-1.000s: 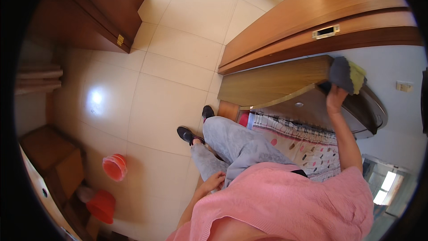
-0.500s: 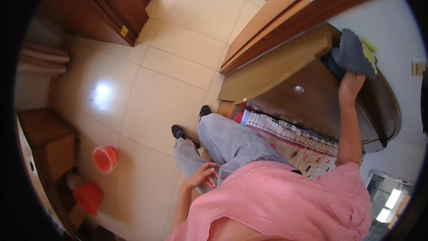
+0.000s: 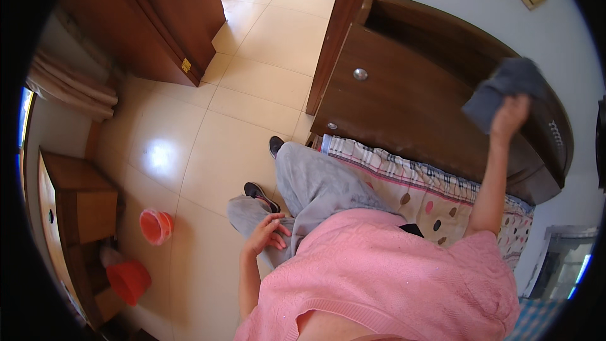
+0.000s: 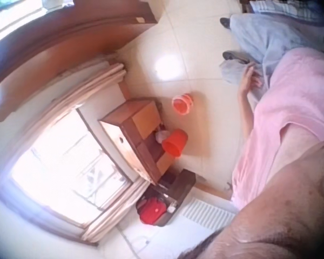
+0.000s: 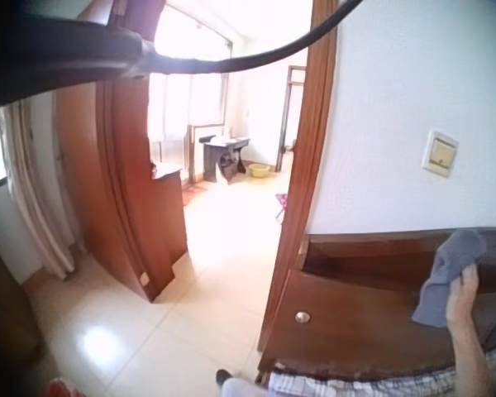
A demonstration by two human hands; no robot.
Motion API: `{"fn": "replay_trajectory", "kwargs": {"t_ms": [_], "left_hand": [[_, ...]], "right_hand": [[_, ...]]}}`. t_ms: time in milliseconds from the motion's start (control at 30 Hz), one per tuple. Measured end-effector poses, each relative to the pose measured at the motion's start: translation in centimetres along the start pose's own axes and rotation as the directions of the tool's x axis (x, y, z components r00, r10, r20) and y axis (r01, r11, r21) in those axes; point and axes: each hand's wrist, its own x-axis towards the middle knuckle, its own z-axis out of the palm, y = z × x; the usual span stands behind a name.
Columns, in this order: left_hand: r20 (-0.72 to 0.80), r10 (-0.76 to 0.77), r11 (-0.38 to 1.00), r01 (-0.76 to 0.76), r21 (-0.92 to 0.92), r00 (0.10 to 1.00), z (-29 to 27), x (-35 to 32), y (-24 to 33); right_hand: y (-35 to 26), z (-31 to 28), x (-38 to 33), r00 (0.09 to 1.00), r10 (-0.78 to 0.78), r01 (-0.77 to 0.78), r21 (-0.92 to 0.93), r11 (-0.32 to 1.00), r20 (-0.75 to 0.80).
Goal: The person wipes the wooden headboard of a bed with a cloth, moving from one side to the other and then to the adjacent door frame. They use both a grey and a yellow cloth during the process.
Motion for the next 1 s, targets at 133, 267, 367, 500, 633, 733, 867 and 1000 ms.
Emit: {"fn": "replay_trajectory", "kwargs": {"t_ms": [133,267,367,500,633,733,867,1000], "left_hand": [[0.026,0.032,0.999,-0.033,0.018,0.999,0.1,-0.4,0.2],[0.006,0.065,0.998,-0.065,0.026,0.998,0.3,-1.4,-0.5],[-0.002,0.059,0.997,-0.059,0.046,0.998,0.9,-1.0,-0.3],[-0.014,0.009,0.995,-0.008,0.095,1.000,1.0,0.0,1.3],[-0.083,-0.024,0.994,0.032,0.100,0.996,2.0,1.1,2.0],[-0.168,-0.023,0.995,0.038,0.091,0.985,2.4,1.6,1.8],[-0.332,0.029,0.989,0.022,0.148,0.943,3.2,1.4,1.8],[-0.427,0.430,0.884,-0.275,0.377,0.796,6.1,0.4,7.3]], "right_hand": [[4.1,5.5,-5.7,0.946,-0.078,0.186,-0.332,0.925,0.313],[0.1,7.3,-5.6,0.937,-0.194,0.292,-0.341,0.894,0.291],[-1.6,8.2,-4.9,0.916,-0.244,0.344,-0.309,0.887,0.319],[-6.9,12.2,-4.1,0.893,-0.316,0.389,-0.194,0.901,0.321],[-11.3,15.9,-3.8,0.872,-0.383,0.404,-0.009,0.915,0.304],[-11.6,17.6,-3.4,0.859,-0.414,0.414,0.065,0.908,0.303],[-9.9,15.8,-2.8,0.851,-0.420,0.409,0.105,0.906,0.315],[-4.9,11.1,-3.2,0.856,-0.375,0.387,0.040,0.921,0.356]]}}
